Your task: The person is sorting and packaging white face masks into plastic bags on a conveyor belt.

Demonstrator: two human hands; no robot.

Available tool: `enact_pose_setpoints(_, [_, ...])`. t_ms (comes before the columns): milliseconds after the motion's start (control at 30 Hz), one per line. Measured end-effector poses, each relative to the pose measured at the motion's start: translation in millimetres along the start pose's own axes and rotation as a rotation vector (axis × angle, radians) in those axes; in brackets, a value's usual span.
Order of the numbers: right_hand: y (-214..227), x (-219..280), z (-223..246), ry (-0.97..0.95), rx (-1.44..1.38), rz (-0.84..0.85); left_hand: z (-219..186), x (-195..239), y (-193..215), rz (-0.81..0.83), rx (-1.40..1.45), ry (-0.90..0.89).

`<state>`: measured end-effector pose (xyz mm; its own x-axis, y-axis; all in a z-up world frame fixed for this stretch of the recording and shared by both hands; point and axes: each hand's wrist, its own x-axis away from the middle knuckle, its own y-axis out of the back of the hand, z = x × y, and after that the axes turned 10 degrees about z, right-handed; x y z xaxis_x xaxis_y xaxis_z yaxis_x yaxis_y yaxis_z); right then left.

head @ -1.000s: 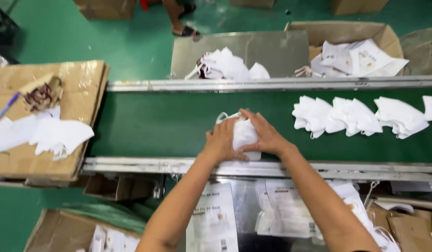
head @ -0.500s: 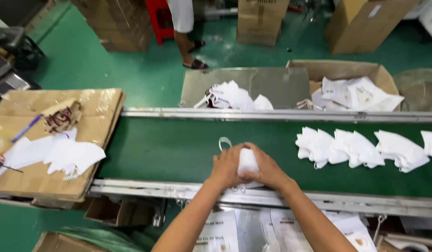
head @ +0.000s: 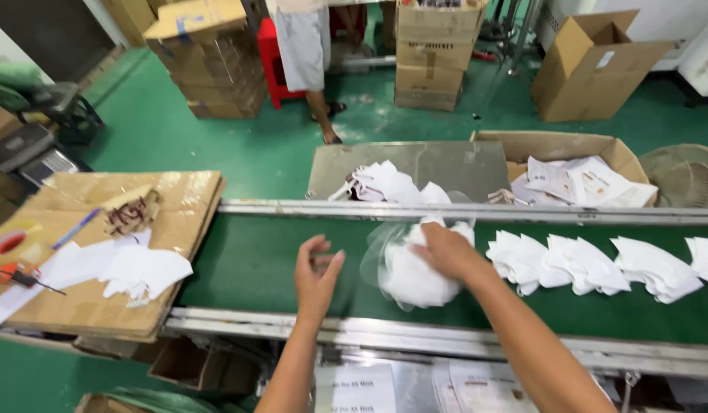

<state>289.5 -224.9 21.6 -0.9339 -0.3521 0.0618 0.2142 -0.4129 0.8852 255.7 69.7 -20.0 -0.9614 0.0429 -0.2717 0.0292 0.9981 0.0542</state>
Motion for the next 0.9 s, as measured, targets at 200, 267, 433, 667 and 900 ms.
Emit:
enact_pose_setpoints(200, [-6.1, 15.6, 49.0, 0.105, -1.321, 0.096, 42.6, 27.6, 23.9, -0.215, -0.080, 0.174])
enact_pose_setpoints(267, [-18.4, 0.4, 57.7, 0.214, -0.675, -0.048, 36.1, 14.6, 29.1, -0.227, 0.038, 0.138])
enact_pose_setpoints(433, [-67.1, -22.8, 21.3, 0.128, -0.299, -0.030, 40.0, 11.9, 30.2, -0.186, 0.091, 0.072])
enact_pose_setpoints(667, [-27.3, 22.1, 93.4, 0.324, -0.003, -0.195, -50.8, 2.7, -9.9, 0.576, -0.200, -0.130])
enact_pose_setpoints(900, [-99.1, 39.6, 44.0, 0.068, -0.610, 0.080, 15.4, 29.7, -39.7, 0.621, -0.889, -0.018])
